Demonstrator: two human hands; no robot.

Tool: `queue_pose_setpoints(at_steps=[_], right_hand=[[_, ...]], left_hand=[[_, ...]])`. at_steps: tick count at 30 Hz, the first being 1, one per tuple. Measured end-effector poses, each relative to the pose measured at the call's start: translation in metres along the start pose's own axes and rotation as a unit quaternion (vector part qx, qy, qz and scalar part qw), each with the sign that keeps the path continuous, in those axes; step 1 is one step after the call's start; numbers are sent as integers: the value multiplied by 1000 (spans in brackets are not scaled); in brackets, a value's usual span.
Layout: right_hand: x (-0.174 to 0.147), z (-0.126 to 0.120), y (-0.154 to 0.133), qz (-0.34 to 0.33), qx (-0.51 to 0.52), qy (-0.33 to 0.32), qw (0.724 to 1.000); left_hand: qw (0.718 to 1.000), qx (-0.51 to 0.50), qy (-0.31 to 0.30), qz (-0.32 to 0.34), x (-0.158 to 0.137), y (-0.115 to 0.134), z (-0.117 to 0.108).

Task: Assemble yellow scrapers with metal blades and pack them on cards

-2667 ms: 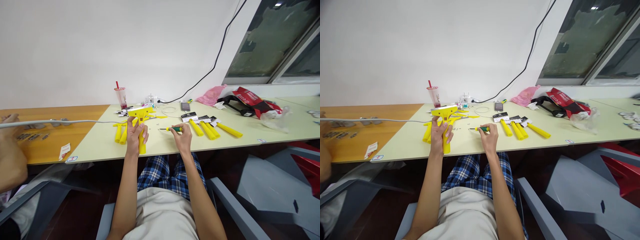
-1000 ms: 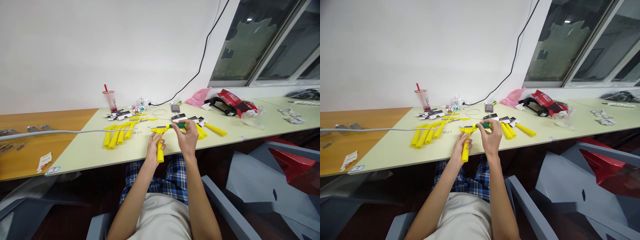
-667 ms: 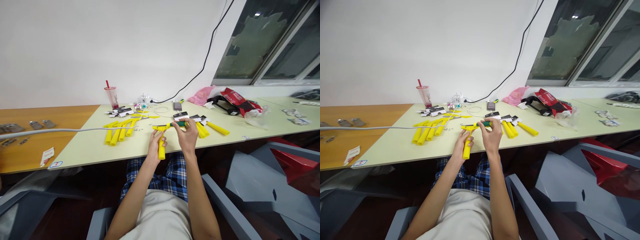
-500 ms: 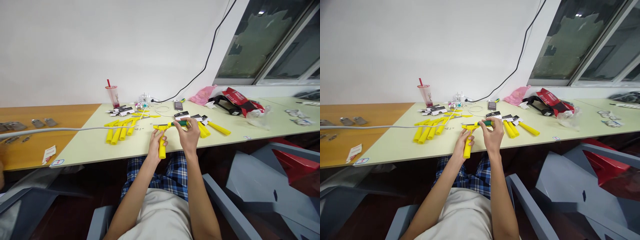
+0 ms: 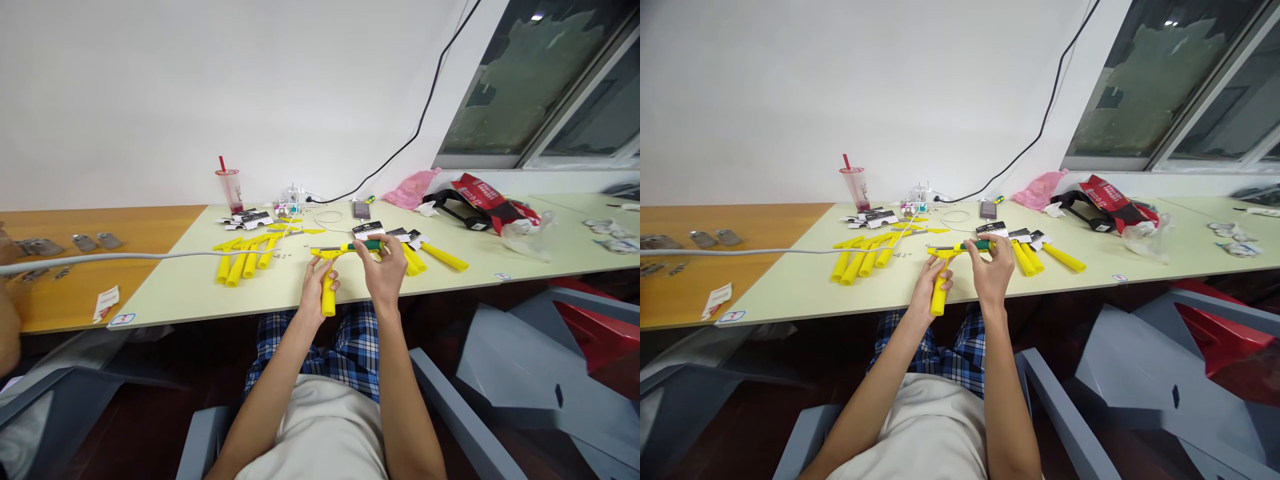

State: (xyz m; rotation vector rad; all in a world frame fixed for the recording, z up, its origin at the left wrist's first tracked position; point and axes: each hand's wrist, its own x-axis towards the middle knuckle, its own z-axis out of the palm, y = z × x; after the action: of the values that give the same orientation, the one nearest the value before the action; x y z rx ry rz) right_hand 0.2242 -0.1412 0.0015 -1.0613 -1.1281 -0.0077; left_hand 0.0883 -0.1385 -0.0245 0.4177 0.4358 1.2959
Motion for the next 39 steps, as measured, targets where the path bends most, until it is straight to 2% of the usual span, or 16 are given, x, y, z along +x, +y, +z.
queue_pose_setpoints(at_steps=[11,21,32,39], right_hand=[[1,-2,-2,17,5,6,1000],[-1,3,4,4,-4,-7,1000],[-3,7,16,18,12,10,1000],[-1,4,10,17,15,13,1000]], left_hand=[[1000,9,1,4,-1,0,1],[1000,4,-1,-6,-3,1,3],[1000,-11,-7,-15,-3,2,3],[1000,-15,-10,-21,-2,2,2]])
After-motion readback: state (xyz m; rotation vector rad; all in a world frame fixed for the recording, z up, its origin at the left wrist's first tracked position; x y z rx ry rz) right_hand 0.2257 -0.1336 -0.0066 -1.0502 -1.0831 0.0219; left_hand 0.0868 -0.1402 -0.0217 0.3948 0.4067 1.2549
